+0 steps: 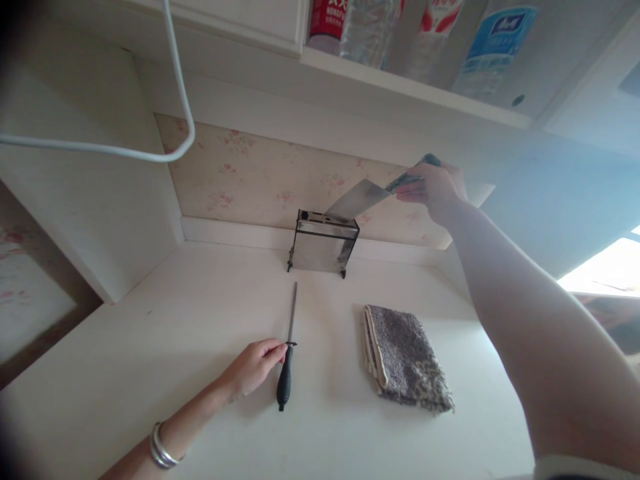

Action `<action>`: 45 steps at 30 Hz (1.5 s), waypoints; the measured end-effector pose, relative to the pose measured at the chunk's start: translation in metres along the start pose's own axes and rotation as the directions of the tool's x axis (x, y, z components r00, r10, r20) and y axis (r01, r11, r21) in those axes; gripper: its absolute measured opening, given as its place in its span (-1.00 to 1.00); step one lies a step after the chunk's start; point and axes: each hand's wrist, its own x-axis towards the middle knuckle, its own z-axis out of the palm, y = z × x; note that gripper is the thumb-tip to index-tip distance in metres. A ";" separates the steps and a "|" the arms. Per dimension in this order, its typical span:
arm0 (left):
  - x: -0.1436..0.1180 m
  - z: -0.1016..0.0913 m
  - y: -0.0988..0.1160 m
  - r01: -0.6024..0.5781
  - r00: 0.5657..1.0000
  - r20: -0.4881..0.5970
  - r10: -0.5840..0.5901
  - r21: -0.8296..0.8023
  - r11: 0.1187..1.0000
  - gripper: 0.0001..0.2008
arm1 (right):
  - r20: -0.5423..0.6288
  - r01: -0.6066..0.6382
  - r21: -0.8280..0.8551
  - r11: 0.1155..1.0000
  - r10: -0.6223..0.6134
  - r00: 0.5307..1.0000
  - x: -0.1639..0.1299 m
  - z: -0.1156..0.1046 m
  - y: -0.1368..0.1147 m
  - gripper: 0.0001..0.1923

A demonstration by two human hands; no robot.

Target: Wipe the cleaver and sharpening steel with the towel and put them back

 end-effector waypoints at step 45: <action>0.002 -0.016 0.011 0.107 0.993 0.066 -0.098 -0.146 0.984 -0.55 | 0.123 -0.225 -0.368 0.902 0.288 0.950 0.043 0.050 0.061 -0.80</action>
